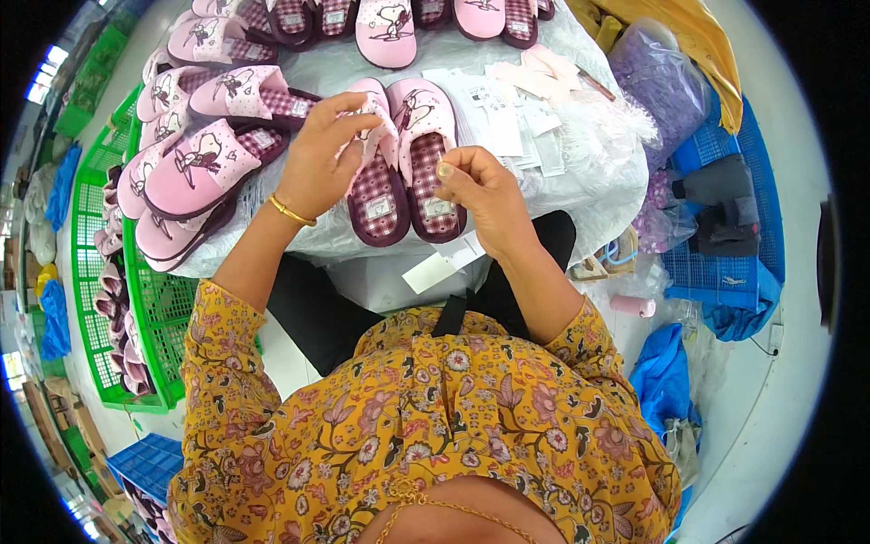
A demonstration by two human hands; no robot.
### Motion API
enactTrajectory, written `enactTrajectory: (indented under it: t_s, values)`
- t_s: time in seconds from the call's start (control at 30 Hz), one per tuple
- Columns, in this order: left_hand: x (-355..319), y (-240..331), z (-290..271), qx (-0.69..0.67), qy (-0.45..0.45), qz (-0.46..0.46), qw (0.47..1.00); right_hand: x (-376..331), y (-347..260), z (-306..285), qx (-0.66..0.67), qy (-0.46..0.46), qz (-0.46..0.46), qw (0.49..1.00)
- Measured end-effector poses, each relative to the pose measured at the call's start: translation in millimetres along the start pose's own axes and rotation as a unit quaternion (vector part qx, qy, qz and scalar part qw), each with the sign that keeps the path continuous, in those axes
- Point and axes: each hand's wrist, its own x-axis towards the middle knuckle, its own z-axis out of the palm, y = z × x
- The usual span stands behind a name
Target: The person sits on the floor and attaches paper labels to pairs of pink slippers with cartoon designs. They pick up slippers from nearby crates, affix labels, and place the labeled pairs back into the crates.
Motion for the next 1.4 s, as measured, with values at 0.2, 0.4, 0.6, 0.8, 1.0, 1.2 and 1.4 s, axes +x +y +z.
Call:
enactTrajectory:
  t_s: [0.2, 0.4, 0.6, 0.8, 1.0, 1.2, 1.4]
  values:
    - [-21, -2, -2, 0.029, 0.017, -0.018, 0.999, 4, 5, 5, -0.075, 0.016, -0.033, 0.996]
    - [-33, 0, 3, 0.114, 0.000, -0.086, 0.990, 2, 0, 14, -0.197, 0.045, -0.045, 0.978]
    - [-40, -4, 12, 0.105, 0.010, -0.126, 0.986, 3, 10, 19, -0.262, 0.046, -0.115, 0.957]
    - [-40, -7, 14, 0.070, 0.010, -0.147, 0.987, 3, 8, 22, -0.278, 0.057, -0.099, 0.954]
    - [-48, -13, 17, 0.035, 0.015, -0.173, 0.984, 3, 6, 23, -0.275, 0.071, -0.093, 0.954]
    - [-55, -18, 22, 0.031, 0.033, -0.156, 0.987, 1, 11, 22, -0.299, 0.060, -0.137, 0.943]
    - [-50, -6, 18, 0.025, 0.057, -0.130, 0.990, -1, 10, 24, -0.344, 0.053, -0.160, 0.924]
